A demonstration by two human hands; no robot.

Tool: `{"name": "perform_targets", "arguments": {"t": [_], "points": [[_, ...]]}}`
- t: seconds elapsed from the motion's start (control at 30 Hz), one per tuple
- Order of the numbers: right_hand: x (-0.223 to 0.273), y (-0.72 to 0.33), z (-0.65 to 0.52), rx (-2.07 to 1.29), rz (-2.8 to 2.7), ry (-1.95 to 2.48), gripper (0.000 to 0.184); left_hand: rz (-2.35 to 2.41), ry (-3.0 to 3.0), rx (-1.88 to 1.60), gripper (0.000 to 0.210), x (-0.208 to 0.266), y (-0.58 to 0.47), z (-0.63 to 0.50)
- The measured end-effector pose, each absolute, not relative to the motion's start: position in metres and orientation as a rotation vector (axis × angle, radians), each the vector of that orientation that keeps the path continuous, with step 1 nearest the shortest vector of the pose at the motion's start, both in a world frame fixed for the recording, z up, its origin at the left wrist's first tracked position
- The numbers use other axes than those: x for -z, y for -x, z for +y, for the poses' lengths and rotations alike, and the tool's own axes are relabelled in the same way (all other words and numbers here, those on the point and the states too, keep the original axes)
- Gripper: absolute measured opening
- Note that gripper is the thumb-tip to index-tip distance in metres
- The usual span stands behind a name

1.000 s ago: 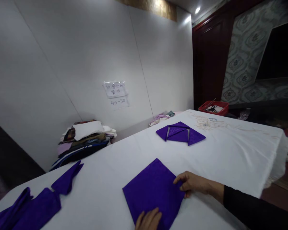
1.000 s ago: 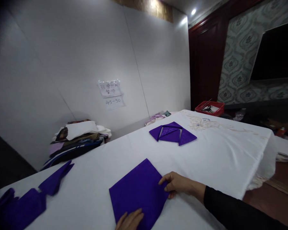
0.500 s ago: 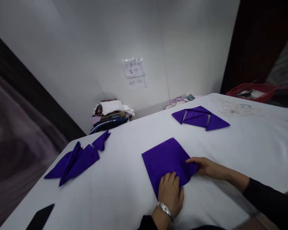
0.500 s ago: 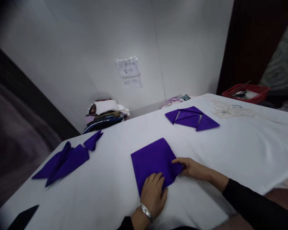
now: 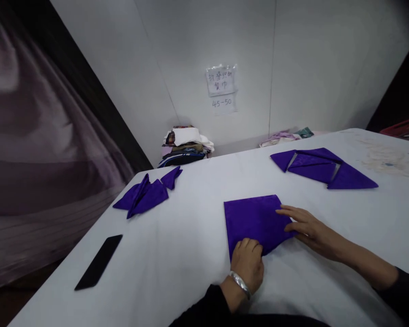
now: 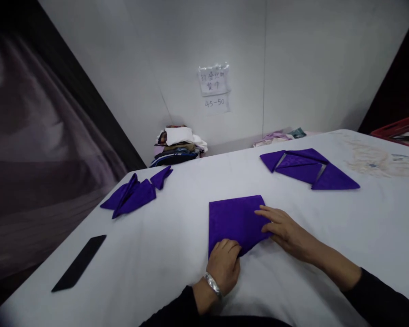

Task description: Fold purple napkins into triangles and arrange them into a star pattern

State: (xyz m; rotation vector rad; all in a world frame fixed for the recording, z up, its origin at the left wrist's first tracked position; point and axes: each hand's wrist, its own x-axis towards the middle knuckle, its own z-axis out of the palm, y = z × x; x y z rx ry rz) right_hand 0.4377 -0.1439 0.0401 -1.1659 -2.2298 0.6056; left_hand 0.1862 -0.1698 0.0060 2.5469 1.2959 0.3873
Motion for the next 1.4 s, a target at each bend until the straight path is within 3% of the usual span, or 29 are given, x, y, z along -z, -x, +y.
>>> {"name": "perform_targets", "arguments": {"t": [0.17, 0.37, 0.77, 1.4], "points": [[-0.056, -0.398, -0.106, -0.919, -2.185, 1.162, 0.018, 1.468, -2.459, -0.433, 0.021, 0.000, -0.166, -0.184], [-0.049, -0.338, -0.044, -1.204, -2.207, 1.083, 0.014, 1.701, -2.191, -0.672, 0.059, 0.009, -0.146, -0.201], [-0.011, -0.295, -0.014, -0.950, -2.309, 1.294, 0.012, 1.693, -2.155, -0.816, 0.054, 0.015, -0.112, -0.212], [0.010, -0.287, -0.012, -0.738, -2.281, 1.451, 0.033, 1.681, -2.189, -0.820, 0.044, 0.018, -0.100, -0.215]]}}
